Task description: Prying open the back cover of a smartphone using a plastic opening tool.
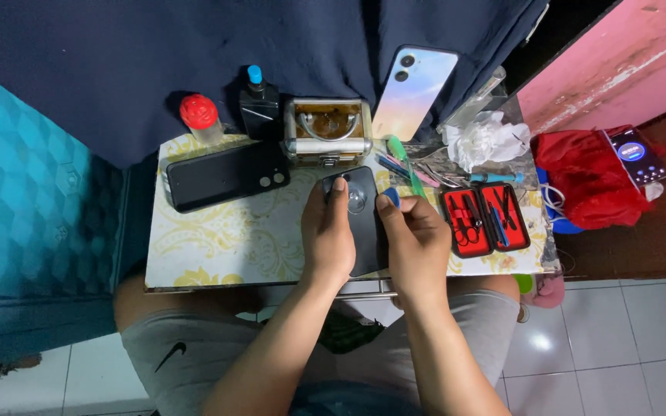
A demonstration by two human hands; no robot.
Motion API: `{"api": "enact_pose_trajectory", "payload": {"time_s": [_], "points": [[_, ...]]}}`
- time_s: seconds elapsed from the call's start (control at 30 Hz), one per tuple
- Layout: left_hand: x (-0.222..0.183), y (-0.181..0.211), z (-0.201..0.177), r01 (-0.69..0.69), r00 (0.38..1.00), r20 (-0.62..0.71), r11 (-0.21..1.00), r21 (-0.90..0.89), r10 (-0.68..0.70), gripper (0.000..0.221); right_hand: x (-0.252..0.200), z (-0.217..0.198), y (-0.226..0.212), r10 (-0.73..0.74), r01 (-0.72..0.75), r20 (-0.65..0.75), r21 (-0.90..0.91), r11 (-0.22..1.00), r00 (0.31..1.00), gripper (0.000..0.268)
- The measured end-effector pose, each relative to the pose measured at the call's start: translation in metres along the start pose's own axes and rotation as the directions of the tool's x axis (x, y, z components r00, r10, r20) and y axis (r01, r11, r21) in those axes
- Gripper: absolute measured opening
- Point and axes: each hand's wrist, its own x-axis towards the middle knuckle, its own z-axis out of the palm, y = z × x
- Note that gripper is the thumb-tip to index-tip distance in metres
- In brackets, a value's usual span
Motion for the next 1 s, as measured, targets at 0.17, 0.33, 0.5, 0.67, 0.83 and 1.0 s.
{"api": "enact_pose_trajectory", "payload": {"time_s": [0.17,0.33,0.5,0.67,0.83,1.0], "points": [[0.001,-0.004,-0.002,0.002,1.000,0.009,1.000,-0.030,-0.002,0.036,-0.010,-0.015,0.007,0.044,-0.043,0.016,-0.028,0.999,0.999,0.017],[0.001,-0.015,-0.002,-0.016,0.999,0.031,1.000,0.026,0.016,0.038,-0.011,-0.012,0.005,0.110,-0.109,-0.012,0.092,0.990,0.994,0.012],[-0.006,-0.011,0.000,0.082,0.997,0.009,0.991,-0.102,-0.082,0.043,-0.004,-0.012,0.004,0.030,0.026,-0.122,0.432,0.902,0.992,0.013],[-0.003,0.002,0.003,0.084,0.986,-0.093,0.905,-0.418,-0.135,0.049,-0.017,-0.031,0.007,-0.054,0.017,0.184,0.198,0.980,0.981,0.010],[-0.008,0.010,0.000,0.097,0.989,-0.033,0.792,-0.603,-0.147,0.040,-0.005,-0.046,0.024,0.070,-0.114,0.274,0.147,0.983,0.959,0.015],[-0.015,0.002,-0.020,0.045,0.971,0.241,0.972,-0.230,0.012,0.054,0.034,-0.045,-0.008,-0.182,0.179,0.110,0.043,0.983,0.977,0.006]]}}
